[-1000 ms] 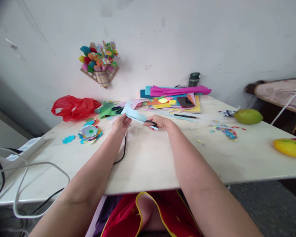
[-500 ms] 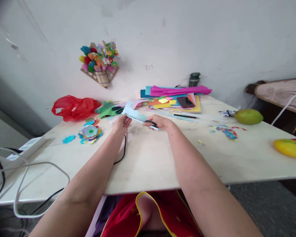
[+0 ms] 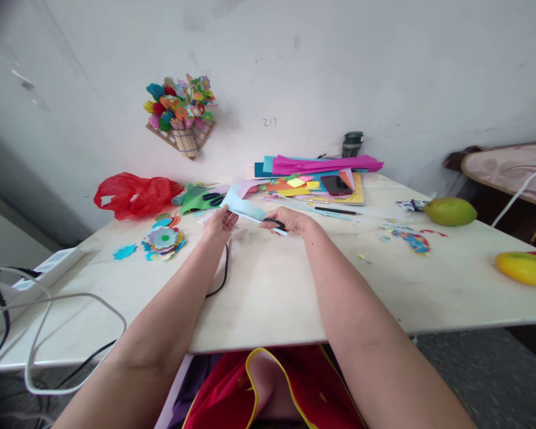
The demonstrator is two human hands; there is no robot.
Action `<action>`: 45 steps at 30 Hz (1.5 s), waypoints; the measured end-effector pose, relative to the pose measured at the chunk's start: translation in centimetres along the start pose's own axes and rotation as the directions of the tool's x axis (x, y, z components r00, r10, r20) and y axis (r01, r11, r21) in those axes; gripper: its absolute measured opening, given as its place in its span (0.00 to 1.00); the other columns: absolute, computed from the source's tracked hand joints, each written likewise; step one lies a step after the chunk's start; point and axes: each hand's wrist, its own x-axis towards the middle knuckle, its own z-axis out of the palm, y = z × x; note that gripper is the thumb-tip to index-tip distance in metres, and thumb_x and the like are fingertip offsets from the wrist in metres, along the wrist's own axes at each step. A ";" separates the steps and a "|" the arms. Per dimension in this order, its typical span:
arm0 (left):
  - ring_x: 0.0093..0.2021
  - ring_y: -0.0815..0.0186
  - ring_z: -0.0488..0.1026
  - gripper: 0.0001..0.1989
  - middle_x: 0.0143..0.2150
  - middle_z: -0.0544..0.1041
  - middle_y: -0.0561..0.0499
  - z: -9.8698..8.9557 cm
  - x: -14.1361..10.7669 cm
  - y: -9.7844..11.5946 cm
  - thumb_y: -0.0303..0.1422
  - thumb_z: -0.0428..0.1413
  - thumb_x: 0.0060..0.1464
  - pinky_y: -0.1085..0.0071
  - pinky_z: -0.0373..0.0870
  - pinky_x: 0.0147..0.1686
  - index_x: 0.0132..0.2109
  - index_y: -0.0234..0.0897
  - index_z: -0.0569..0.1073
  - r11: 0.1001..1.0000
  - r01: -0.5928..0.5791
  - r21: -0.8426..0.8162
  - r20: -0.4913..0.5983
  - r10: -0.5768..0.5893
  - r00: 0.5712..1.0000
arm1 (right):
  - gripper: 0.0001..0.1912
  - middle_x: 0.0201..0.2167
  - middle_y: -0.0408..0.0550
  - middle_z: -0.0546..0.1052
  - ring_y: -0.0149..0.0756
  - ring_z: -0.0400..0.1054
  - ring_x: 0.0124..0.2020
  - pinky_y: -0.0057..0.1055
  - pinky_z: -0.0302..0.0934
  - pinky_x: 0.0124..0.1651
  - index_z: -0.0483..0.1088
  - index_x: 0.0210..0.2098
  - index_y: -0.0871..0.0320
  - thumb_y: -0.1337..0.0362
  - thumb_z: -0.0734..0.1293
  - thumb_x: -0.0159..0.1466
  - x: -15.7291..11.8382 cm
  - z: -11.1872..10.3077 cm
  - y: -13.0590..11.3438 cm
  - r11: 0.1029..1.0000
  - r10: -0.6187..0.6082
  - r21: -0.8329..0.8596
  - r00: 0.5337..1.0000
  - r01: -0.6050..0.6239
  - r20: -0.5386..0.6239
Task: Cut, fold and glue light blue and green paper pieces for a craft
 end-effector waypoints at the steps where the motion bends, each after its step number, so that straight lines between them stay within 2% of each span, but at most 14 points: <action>1: 0.26 0.70 0.73 0.01 0.26 0.73 0.50 0.0 0.0 0.1 0.25 0.54 0.49 0.70 0.73 0.34 0.31 0.32 0.68 1.000 0.003 -0.002 -0.003 -0.003 1.000 | 0.16 0.14 0.37 0.64 0.20 0.52 0.12 0.23 0.45 0.15 0.69 0.32 0.66 0.58 0.68 0.51 0.0 0.0 0.0 1.000 0.005 0.004 1.000 -0.005 0.001; 20: 0.25 0.72 0.72 0.03 0.23 0.72 0.53 0.4 -0.4 -0.1 0.24 0.55 0.46 0.71 0.71 0.35 0.30 0.33 0.67 1.000 0.024 0.008 0.025 -0.024 0.999 | 0.14 0.14 0.39 0.65 0.21 0.55 0.12 0.21 0.47 0.15 0.68 0.32 0.65 0.59 0.67 0.53 0.3 0.3 0.3 0.998 0.044 0.048 0.999 -0.044 -0.011; 30: 0.26 0.71 0.72 0.01 0.23 0.71 0.53 0.2 -0.2 -0.1 0.25 0.54 0.47 0.71 0.71 0.36 0.30 0.33 0.68 1.000 0.027 0.013 0.020 -0.027 0.999 | 0.15 0.14 0.38 0.64 0.21 0.54 0.13 0.22 0.46 0.16 0.68 0.28 0.64 0.56 0.68 0.51 0.1 0.4 -0.2 1.000 0.006 -0.021 1.000 -0.007 -0.023; 37: 0.25 0.70 0.72 0.01 0.24 0.72 0.51 0.3 -0.5 0.0 0.24 0.53 0.48 0.70 0.71 0.35 0.30 0.32 0.68 1.000 0.026 -0.004 0.016 -0.026 1.000 | 0.15 0.14 0.38 0.64 0.21 0.54 0.13 0.22 0.45 0.16 0.69 0.31 0.65 0.57 0.67 0.51 0.1 0.3 -0.1 1.000 -0.001 -0.014 1.000 0.001 -0.025; 45: 0.26 0.71 0.72 0.01 0.25 0.73 0.51 0.1 -0.3 0.1 0.24 0.55 0.47 0.72 0.71 0.33 0.31 0.32 0.68 1.000 0.018 -0.012 0.002 -0.018 1.000 | 0.15 0.13 0.38 0.64 0.21 0.52 0.12 0.23 0.44 0.16 0.69 0.30 0.65 0.58 0.67 0.51 -0.3 0.3 -0.4 0.999 0.018 -0.029 1.000 -0.019 -0.024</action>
